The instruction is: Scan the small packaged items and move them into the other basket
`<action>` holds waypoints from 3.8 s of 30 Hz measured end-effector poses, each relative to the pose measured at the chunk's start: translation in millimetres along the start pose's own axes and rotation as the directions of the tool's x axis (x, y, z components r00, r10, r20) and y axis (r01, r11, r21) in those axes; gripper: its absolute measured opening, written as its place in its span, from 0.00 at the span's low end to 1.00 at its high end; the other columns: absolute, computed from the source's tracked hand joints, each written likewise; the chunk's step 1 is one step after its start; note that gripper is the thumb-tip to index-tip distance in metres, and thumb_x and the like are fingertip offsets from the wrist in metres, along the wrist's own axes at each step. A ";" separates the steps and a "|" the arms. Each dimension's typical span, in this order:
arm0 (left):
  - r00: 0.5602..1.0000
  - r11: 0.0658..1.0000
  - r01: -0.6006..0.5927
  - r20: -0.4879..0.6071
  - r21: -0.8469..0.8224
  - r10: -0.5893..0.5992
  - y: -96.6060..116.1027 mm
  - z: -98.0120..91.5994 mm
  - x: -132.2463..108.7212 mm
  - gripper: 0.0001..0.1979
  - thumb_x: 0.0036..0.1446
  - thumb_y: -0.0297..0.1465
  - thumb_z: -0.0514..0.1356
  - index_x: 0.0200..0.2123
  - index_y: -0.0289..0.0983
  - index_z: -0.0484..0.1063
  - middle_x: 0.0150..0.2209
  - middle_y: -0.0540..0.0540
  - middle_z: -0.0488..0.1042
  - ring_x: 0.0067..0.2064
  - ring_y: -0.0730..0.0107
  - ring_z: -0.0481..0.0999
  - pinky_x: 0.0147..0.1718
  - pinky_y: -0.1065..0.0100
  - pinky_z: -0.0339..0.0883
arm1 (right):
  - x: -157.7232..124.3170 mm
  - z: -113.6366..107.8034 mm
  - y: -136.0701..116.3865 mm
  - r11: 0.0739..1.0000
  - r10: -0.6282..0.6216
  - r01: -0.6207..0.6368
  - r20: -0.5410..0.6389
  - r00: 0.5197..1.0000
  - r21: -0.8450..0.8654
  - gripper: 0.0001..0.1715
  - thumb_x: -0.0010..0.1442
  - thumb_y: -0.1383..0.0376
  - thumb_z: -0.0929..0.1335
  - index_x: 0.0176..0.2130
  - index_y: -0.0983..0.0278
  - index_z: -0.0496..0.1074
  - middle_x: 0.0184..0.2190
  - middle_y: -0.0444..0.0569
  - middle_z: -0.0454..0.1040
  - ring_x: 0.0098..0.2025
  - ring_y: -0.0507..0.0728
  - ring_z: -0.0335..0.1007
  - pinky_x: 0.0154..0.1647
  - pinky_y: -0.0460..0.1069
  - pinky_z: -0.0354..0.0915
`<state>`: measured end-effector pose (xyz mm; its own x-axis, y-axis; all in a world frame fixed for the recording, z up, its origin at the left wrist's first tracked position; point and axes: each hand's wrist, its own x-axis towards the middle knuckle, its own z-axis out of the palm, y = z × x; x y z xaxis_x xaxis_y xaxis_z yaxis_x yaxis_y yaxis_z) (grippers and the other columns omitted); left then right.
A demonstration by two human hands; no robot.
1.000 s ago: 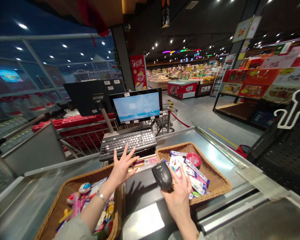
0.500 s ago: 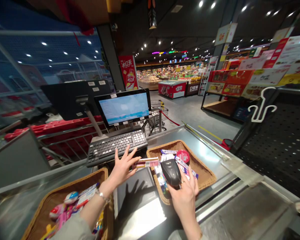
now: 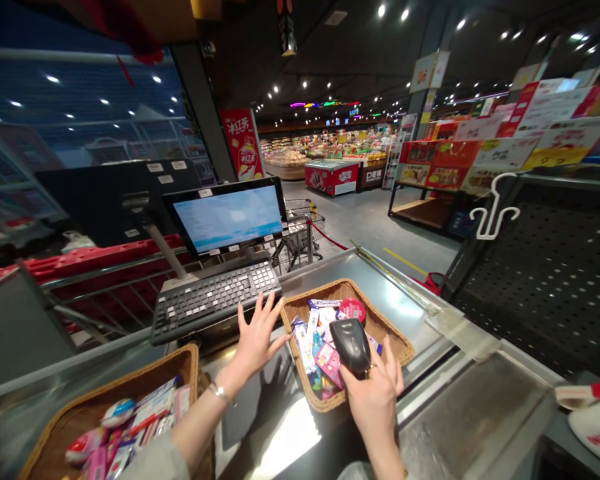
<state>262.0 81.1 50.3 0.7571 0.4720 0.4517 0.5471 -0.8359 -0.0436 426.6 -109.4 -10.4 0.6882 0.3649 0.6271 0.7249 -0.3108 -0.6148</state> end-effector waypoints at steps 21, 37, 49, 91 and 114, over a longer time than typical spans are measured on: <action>0.941 0.943 0.333 0.061 0.018 -0.333 -48.8 -39.8 -104.6 0.38 0.60 0.45 0.58 0.68 0.41 0.47 0.70 0.34 0.46 0.71 0.44 0.40 0.61 0.28 0.34 | -21.9 49.5 -79.7 0.955 -0.197 0.108 0.318 0.927 0.277 0.22 0.55 0.54 0.68 0.45 0.62 0.76 0.50 0.54 0.75 0.67 0.67 0.52 0.64 0.66 0.49; 0.807 0.823 0.566 0.176 0.048 -0.564 -64.2 -59.8 -189.7 0.42 0.59 0.47 0.59 0.69 0.41 0.43 0.70 0.32 0.46 0.71 0.42 0.41 0.60 0.27 0.34 | -60.5 76.3 -126.5 0.894 -0.388 0.216 0.438 0.811 0.392 0.23 0.55 0.53 0.67 0.46 0.62 0.75 0.54 0.56 0.73 0.66 0.68 0.53 0.63 0.68 0.50; 0.683 0.698 0.697 0.147 0.163 -0.716 -88.3 -60.4 -269.5 0.40 0.59 0.48 0.57 0.68 0.38 0.49 0.70 0.34 0.46 0.71 0.42 0.39 0.62 0.31 0.34 | -80.0 88.6 -153.1 0.865 -0.452 0.210 0.528 0.719 0.456 0.26 0.54 0.51 0.67 0.48 0.61 0.75 0.53 0.54 0.74 0.66 0.69 0.53 0.62 0.68 0.49; 0.442 0.469 0.742 0.176 0.480 -0.880 -142.4 -50.0 -327.1 0.27 0.58 0.45 0.58 0.53 0.32 0.74 0.67 0.33 0.55 0.70 0.43 0.45 0.67 0.44 0.37 | -90.0 108.9 -165.9 0.795 -0.575 0.274 0.527 0.626 0.542 0.24 0.56 0.47 0.66 0.42 0.59 0.77 0.50 0.53 0.76 0.65 0.71 0.54 0.58 0.70 0.53; 0.676 0.612 0.706 -0.083 0.357 -0.732 -124.8 -83.3 -305.4 0.15 0.58 0.32 0.59 0.49 0.45 0.75 0.65 0.46 0.62 0.69 0.44 0.49 0.63 0.30 0.29 | -86.3 101.7 -158.0 0.785 -0.577 0.276 0.494 0.650 0.554 0.17 0.52 0.55 0.68 0.39 0.61 0.77 0.49 0.51 0.77 0.65 0.70 0.54 0.63 0.70 0.49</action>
<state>-67.2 18.0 -7.9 0.0819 0.9080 0.4109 0.9966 -0.0780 -0.0263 249.6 -2.5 -16.0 0.0145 0.8501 0.5264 0.7431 0.3430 -0.5746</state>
